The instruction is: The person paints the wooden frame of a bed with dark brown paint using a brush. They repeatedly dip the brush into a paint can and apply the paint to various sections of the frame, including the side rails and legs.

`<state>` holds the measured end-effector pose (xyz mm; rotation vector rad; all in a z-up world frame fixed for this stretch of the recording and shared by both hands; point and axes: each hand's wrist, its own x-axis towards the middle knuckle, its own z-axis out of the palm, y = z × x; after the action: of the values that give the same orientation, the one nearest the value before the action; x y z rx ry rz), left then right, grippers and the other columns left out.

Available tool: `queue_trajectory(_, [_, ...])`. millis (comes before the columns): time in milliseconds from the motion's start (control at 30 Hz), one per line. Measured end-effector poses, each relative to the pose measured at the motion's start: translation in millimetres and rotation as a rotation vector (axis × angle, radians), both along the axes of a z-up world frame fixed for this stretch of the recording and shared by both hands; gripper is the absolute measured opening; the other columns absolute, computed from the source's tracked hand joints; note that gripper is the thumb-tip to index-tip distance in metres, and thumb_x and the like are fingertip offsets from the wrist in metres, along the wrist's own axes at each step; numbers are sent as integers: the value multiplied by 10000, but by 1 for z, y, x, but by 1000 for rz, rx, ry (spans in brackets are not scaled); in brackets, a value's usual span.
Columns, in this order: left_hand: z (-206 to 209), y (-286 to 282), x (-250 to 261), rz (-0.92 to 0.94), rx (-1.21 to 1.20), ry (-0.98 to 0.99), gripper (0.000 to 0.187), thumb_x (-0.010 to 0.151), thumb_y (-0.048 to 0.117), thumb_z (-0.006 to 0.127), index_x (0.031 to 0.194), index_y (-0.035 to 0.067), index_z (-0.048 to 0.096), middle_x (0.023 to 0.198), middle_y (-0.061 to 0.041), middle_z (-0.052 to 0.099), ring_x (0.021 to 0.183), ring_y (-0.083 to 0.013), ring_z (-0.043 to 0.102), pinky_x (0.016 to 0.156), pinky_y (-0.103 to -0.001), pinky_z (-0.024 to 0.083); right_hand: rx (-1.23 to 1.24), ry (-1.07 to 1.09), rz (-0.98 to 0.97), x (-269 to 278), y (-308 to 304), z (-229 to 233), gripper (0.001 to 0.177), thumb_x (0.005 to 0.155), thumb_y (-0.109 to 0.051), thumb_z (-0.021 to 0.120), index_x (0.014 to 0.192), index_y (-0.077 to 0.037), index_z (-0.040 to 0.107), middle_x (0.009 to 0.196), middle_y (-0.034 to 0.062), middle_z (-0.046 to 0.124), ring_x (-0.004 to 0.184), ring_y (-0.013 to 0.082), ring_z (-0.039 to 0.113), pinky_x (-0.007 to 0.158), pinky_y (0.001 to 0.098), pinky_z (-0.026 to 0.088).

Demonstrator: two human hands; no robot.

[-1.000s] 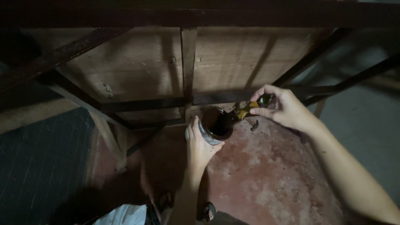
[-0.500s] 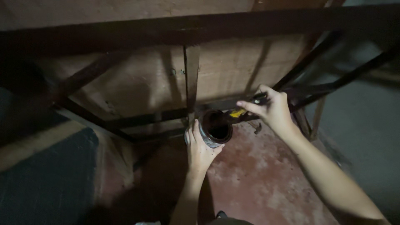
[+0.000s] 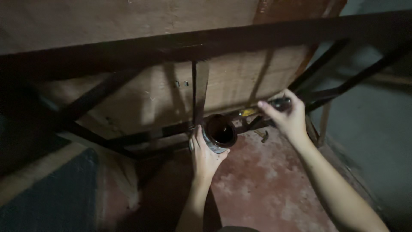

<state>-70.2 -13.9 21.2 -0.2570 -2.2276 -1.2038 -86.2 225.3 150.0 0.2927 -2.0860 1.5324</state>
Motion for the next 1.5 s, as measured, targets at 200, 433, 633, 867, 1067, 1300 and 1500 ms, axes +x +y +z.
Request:
queue_trajectory(200, [4,-10,-17,12,77,-13,1265,405,223,1022,1433,-48,336,1330,-316,481,1254,-513,454,1087,-585,372,221,26,121,12,1,-29,248,825,-76,838,933,-35,618,893,-8,686,857,53,635,754,246,545])
queue_trajectory(433, [-2,-23,-35,-2,154,100,1297,395,217,1033,1451,-34,323,1365,-309,476,1279,-496,466,1082,-553,403,109,-113,45,18,-6,-31,252,789,-50,850,959,-39,664,855,8,689,721,54,635,629,235,546])
queue_trajectory(633, [0,-41,-56,-23,214,48,1273,407,197,1024,1460,-12,340,1364,-285,491,1267,-456,499,1062,-517,448,-24,-156,92,15,-23,-54,226,793,-23,836,978,-37,706,925,16,740,805,49,678,691,227,553])
queue_trajectory(867, [8,-63,-74,-55,228,86,1193,460,274,1016,1434,-11,389,1320,-272,558,1224,-444,553,1040,-512,460,-8,-52,-160,16,-43,-80,176,845,-66,864,937,-28,718,870,28,715,786,73,615,723,232,506])
queue_trajectory(1067, [22,-70,-79,-72,246,-26,1190,465,312,1011,1427,-6,386,1314,-266,574,1224,-432,571,1022,-502,466,-184,67,-286,2,-89,-55,146,884,-97,816,970,-42,712,886,-9,717,784,48,640,713,201,511])
queue_trajectory(1300, [14,-81,-80,-94,203,58,1213,426,287,1026,1419,1,392,1327,-263,581,1228,-430,583,1048,-508,464,-144,290,-413,-39,-112,-14,168,922,-89,817,958,-14,671,953,15,708,859,77,601,766,229,483])
queue_trajectory(1500, [8,-103,-71,-174,249,35,1200,471,234,1016,1454,-10,373,1379,-271,567,1272,-421,581,1076,-515,455,-43,379,-414,-19,-106,-49,121,927,-96,794,931,-34,691,1015,42,745,945,130,704,864,283,567])
